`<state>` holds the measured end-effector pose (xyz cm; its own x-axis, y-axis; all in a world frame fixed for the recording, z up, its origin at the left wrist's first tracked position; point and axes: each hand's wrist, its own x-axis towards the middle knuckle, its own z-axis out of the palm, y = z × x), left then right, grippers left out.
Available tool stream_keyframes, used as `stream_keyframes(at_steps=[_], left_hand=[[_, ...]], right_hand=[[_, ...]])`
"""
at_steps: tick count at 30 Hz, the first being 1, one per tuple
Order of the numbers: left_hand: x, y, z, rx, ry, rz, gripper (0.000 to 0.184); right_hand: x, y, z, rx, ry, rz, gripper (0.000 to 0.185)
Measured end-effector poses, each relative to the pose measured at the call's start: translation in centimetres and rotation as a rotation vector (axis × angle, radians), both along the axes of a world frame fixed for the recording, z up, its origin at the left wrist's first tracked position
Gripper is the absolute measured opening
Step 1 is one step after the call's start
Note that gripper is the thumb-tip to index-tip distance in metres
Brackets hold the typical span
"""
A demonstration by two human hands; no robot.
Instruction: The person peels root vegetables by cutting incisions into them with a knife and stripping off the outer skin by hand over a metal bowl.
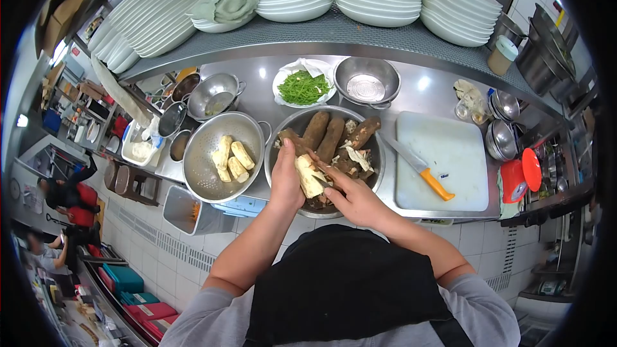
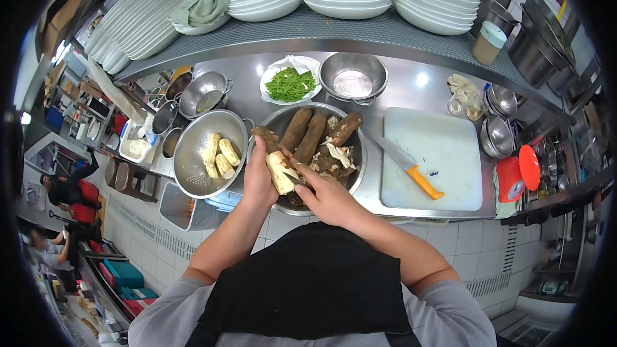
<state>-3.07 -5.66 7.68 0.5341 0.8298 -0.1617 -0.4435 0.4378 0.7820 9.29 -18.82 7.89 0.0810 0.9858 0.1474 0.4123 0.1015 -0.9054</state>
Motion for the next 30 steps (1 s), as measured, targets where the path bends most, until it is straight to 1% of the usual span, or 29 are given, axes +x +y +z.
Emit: stream_keyframes(at_steps=[1, 3, 5, 7, 8, 9, 11, 13, 15, 16, 17, 18, 19, 21, 23, 24, 25, 26, 27, 28, 30], left_hand=[[0.0, -0.1, 0.1, -0.037, -0.005, 0.0, 0.047], [-0.2, -0.1, 0.1, -0.071, -0.011, 0.004, 0.046], [-0.7, -0.1, -0.1, -0.055, -0.017, -0.104, 0.045], [-0.8, -0.2, -0.3, -0.06, -0.002, -0.128, 0.046], [-0.9, -0.2, -0.3, -0.061, 0.012, -0.15, 0.048], [-0.8, -0.4, 0.0, -0.06, 0.011, -0.149, 0.048], [-0.2, -1.2, 0.7, -0.013, 0.041, -0.062, 0.052], [0.2, -1.9, 1.6, -0.003, 0.055, -0.042, 0.053], [0.4, -2.1, 1.5, 0.009, 0.067, -0.022, 0.054], [0.5, -2.0, 0.9, 0.028, 0.08, 0.004, 0.054], [0.6, -1.9, 0.5, 0.046, 0.093, 0.03, 0.054], [0.6, -2.0, 0.3, 0.046, 0.093, 0.03, 0.054], [0.7, -2.0, 0.1, 0.031, 0.128, 0.052, 0.053], [0.9, -2.3, 0.1, 0.014, 0.161, 0.075, 0.053], [1.2, -2.5, 0.4, 0.031, 0.245, 0.134, 0.053], [1.5, -2.6, 0.2, 0.031, 0.244, 0.133, 0.053], [1.7, -2.7, -0.2, 0.085, 0.293, 0.168, 0.053], [1.8, -2.7, -0.6, 0.138, 0.341, 0.203, 0.052], [1.7, -2.5, -0.8, 0.137, 0.34, 0.205, 0.052], [1.6, -2.3, -0.9, 0.098, 0.326, 0.17, 0.051], [1.3, -1.7, -1.1, 0.059, 0.312, 0.138, 0.051]], right_hand=[[0.1, -0.1, 0.0, -0.001, -0.003, 0.002, 0.057], [0.2, -0.3, 0.3, -0.054, 0.074, 0.003, 0.057], [0.7, -0.3, 0.7, -0.084, 0.106, 0.041, 0.058], [1.1, -0.5, 1.1, -0.116, 0.137, 0.077, 0.058], [1.2, -0.5, 1.3, -0.204, 0.244, 0.093, 0.058], [1.2, -0.6, 1.5, -0.291, 0.35, 0.109, 0.058], [0.6, -0.8, 2.2, -0.308, 0.383, 0.073, 0.057], [-0.1, -1.0, 2.1, -0.326, 0.419, 0.037, 0.055], [-0.7, -0.8, 0.6, -0.246, 0.319, -0.084, 0.047], [-1.2, -0.6, -0.4, -0.245, 0.319, -0.083, 0.047], [-1.9, -0.3, -1.6, -0.022, 0.188, -0.169, 0.044], [-2.3, -0.1, -1.5, 0.201, 0.054, -0.253, 0.042], [-2.3, -0.1, -1.2, 0.202, 0.053, -0.253, 0.042], [-2.1, -0.1, -0.2, 0.014, -0.025, -0.291, 0.039], [-2.2, 0.4, -0.7, 0.006, -0.056, -0.31, 0.037], [-2.2, 0.6, -1.1, 0.0, -0.088, -0.328, 0.036], [-2.1, 0.8, -1.3, -0.001, -0.09, -0.328, 0.036], [-2.0, 0.9, -1.6, 0.014, -0.154, -0.336, 0.034], [-1.9, 1.1, -1.9, 0.03, -0.218, -0.345, 0.032], [-1.6, 1.2, -2.2, 0.03, -0.22, -0.343, 0.032], [-0.7, 1.2, -2.3, 0.108, -0.161, -0.234, 0.028]])
